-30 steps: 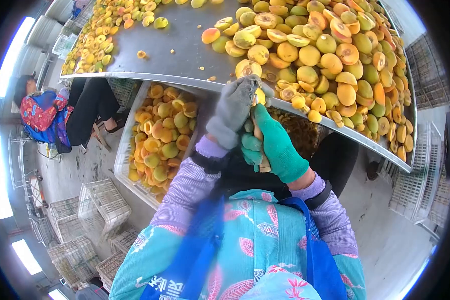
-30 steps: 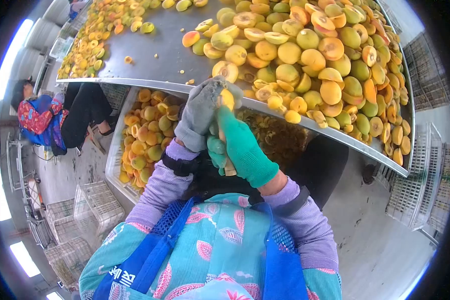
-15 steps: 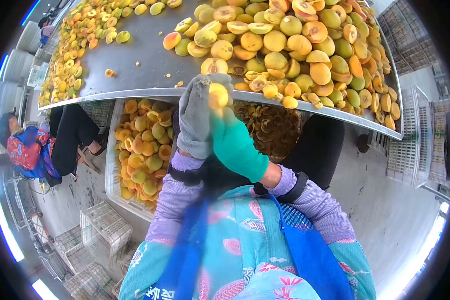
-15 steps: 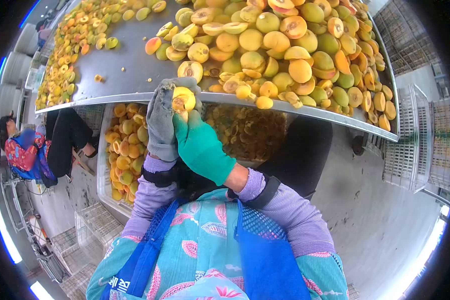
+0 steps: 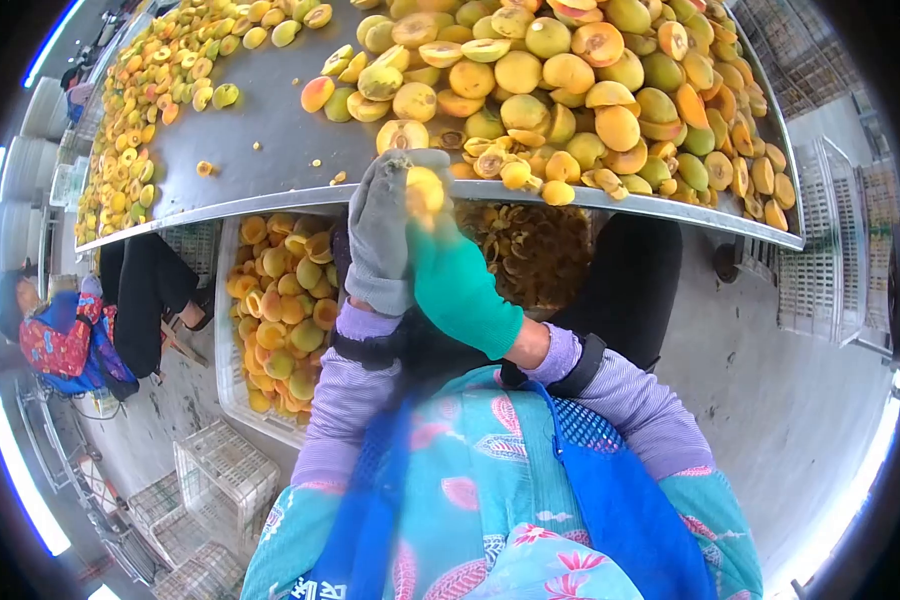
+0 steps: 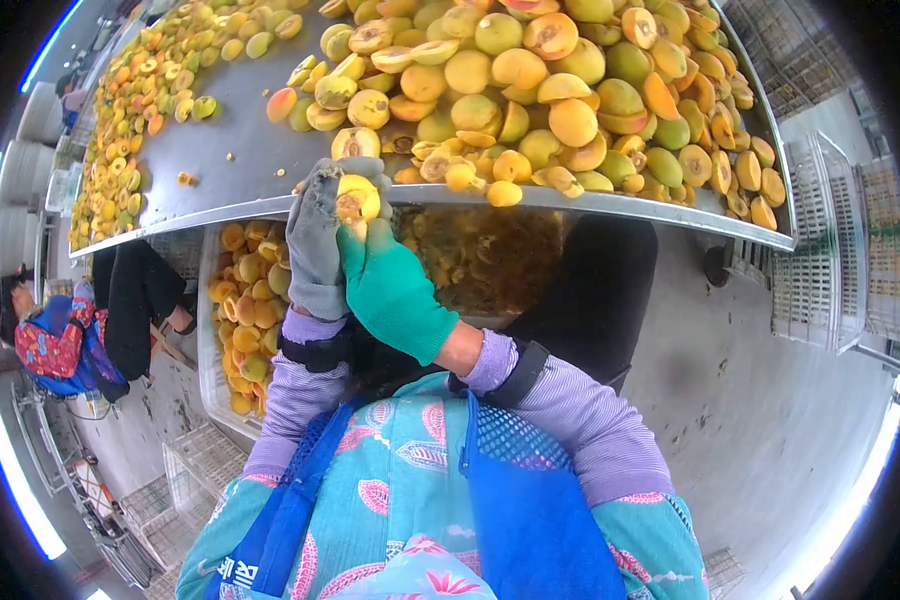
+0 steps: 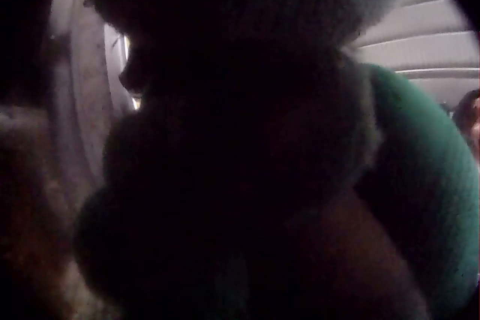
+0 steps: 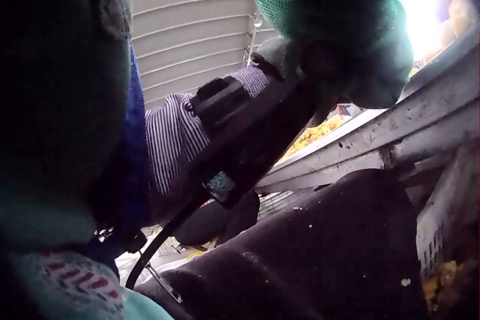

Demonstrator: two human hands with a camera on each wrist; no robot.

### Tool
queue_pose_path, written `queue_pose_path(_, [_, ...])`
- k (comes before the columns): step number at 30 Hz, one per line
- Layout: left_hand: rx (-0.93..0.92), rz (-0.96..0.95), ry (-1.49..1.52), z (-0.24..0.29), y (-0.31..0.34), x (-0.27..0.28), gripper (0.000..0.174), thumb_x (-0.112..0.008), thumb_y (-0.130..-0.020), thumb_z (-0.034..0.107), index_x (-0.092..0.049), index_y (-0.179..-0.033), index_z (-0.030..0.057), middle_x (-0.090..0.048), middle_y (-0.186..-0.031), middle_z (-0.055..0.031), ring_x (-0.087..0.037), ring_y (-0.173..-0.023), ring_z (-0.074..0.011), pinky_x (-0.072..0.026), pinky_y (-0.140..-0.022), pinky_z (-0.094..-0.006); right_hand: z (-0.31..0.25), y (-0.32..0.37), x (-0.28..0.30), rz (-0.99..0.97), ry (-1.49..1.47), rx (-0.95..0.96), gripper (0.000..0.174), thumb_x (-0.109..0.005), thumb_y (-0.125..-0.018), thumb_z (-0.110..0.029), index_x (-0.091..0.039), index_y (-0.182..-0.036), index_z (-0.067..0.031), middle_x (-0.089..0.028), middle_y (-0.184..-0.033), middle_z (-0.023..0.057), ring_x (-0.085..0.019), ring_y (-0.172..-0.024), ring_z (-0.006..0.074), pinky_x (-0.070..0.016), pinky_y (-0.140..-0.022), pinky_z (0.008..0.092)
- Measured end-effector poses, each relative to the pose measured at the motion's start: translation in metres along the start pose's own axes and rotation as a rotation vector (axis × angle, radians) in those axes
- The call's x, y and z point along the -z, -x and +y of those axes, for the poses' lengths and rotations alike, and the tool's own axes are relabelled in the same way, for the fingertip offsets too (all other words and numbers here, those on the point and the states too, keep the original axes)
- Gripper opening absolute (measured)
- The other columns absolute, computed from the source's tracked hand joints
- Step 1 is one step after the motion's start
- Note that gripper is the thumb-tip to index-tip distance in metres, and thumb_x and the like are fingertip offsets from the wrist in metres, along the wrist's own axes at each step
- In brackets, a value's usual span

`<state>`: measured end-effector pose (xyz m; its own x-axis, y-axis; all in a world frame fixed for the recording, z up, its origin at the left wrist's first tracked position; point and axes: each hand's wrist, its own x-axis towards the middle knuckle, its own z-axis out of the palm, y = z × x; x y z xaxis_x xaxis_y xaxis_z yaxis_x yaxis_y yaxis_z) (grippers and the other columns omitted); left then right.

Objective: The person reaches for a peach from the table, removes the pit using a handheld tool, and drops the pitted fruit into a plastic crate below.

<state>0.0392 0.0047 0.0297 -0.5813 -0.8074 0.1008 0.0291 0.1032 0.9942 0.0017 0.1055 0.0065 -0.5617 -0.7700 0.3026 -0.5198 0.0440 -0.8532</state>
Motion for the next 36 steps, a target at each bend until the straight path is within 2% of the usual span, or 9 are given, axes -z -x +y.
queue_pose_path(7, [-0.049,-0.121,-0.110,0.009,-0.001,0.002,0.043,-0.038,-0.101,0.034,-0.064,-0.101,-0.0004,-0.066,-0.086,-0.0101,-0.062,-0.073,-0.0156,-0.0513,-0.068,-0.0280,0.008,0.006,-0.015,0.213,0.058,0.146,0.035,-0.049,-0.099,-0.034,-0.052,-0.098,0.0002,-0.060,-0.067,0.0251,-0.058,-0.056,0.0435,-0.0447,-0.048,0.0487])
queue_pose_path(11, [0.011,-0.275,-0.035,0.027,-0.002,0.008,0.043,-0.040,-0.100,0.035,-0.064,-0.099,-0.0001,-0.065,-0.084,-0.0105,-0.062,-0.073,-0.0169,-0.0515,-0.067,-0.0289,-0.028,-0.020,0.033,-0.454,-0.746,-0.738,0.040,-0.046,-0.099,-0.045,-0.054,-0.093,-0.0064,-0.056,-0.060,0.0081,-0.053,-0.043,0.0233,-0.0414,-0.039,0.0359])
queue_pose_path(15, [0.333,-0.525,0.359,0.006,-0.017,0.026,0.040,-0.045,-0.098,0.035,-0.064,-0.101,0.0002,-0.066,-0.087,-0.0123,-0.062,-0.071,-0.0188,-0.0516,-0.065,-0.0306,-0.013,-0.022,0.031,-0.727,-1.603,-1.010,0.042,-0.043,-0.099,-0.053,-0.052,-0.087,-0.0133,-0.045,-0.057,-0.0018,-0.044,-0.041,0.0114,-0.0362,-0.037,0.0255])
queue_pose_path(18, [0.421,-0.025,0.638,-0.010,-0.014,0.009,0.038,-0.046,-0.097,0.033,-0.063,-0.103,0.0003,-0.066,-0.089,-0.0127,-0.062,-0.070,-0.0192,-0.0512,-0.063,-0.0302,-0.024,-0.025,0.043,-0.654,-1.590,-0.964,0.043,-0.042,-0.098,-0.055,-0.051,-0.085,-0.0151,-0.043,-0.056,-0.0026,-0.040,-0.040,0.0119,-0.0338,-0.037,0.0246])
queue_pose_path(20, [-0.001,0.187,-0.063,-0.057,-0.012,0.044,0.036,-0.047,-0.097,0.032,-0.061,-0.108,0.0017,-0.065,-0.090,-0.0122,-0.064,-0.075,-0.0194,-0.0516,-0.063,-0.0282,-0.026,-0.027,0.059,-0.714,-1.587,-0.900,0.044,-0.043,-0.097,-0.056,-0.051,-0.085,-0.0148,-0.041,-0.056,-0.0029,-0.038,-0.040,0.0120,-0.0325,-0.036,0.0245])
queue_pose_path(25, [-0.072,0.660,-0.932,-0.058,0.058,0.184,0.028,-0.051,-0.094,0.025,-0.063,-0.104,0.0021,-0.063,-0.097,-0.0193,-0.059,-0.095,-0.0372,-0.0469,-0.085,-0.0418,-0.006,-0.020,0.078,-0.506,-1.195,-0.883,0.044,-0.043,-0.098,-0.054,-0.050,-0.087,-0.0121,-0.041,-0.056,-0.0033,-0.039,-0.041,0.0108,-0.0347,-0.038,0.0238])
queue_pose_path(27, [0.070,0.324,-1.849,-0.136,0.092,0.260,0.029,-0.054,-0.093,0.028,-0.064,-0.103,0.0025,-0.063,-0.097,-0.0188,-0.059,-0.097,-0.0352,-0.0453,-0.086,-0.0441,-0.008,-0.026,0.086,-0.361,-0.968,-0.873,0.042,-0.047,-0.098,-0.052,-0.051,-0.089,-0.0109,-0.043,-0.057,-0.0026,-0.041,-0.042,0.0107,-0.0353,-0.038,0.0234])
queue_pose_path(33, [-0.219,0.317,-0.887,0.011,-0.024,0.117,0.025,-0.062,-0.084,0.023,-0.065,-0.103,0.0073,-0.063,-0.102,-0.0197,-0.060,-0.097,-0.0373,-0.0476,-0.085,-0.0445,-0.004,-0.032,0.082,-0.447,-1.246,-1.174,0.041,-0.051,-0.094,-0.056,-0.051,-0.088,-0.0155,-0.049,-0.061,-0.0028,-0.046,-0.045,0.0097,-0.0380,-0.037,0.0234])
queue_pose_path(36, [-0.259,-0.230,-1.124,0.006,-0.094,0.046,0.047,-0.069,-0.078,0.029,-0.060,-0.115,0.0017,-0.064,-0.108,-0.0220,-0.062,-0.102,-0.0351,-0.0494,-0.087,-0.0403,-0.013,-0.034,0.081,-0.404,-1.104,-1.062,0.042,-0.051,-0.093,-0.057,-0.051,-0.087,-0.0154,-0.050,-0.060,-0.0024,-0.047,-0.044,0.0100,-0.0387,-0.036,0.0255])
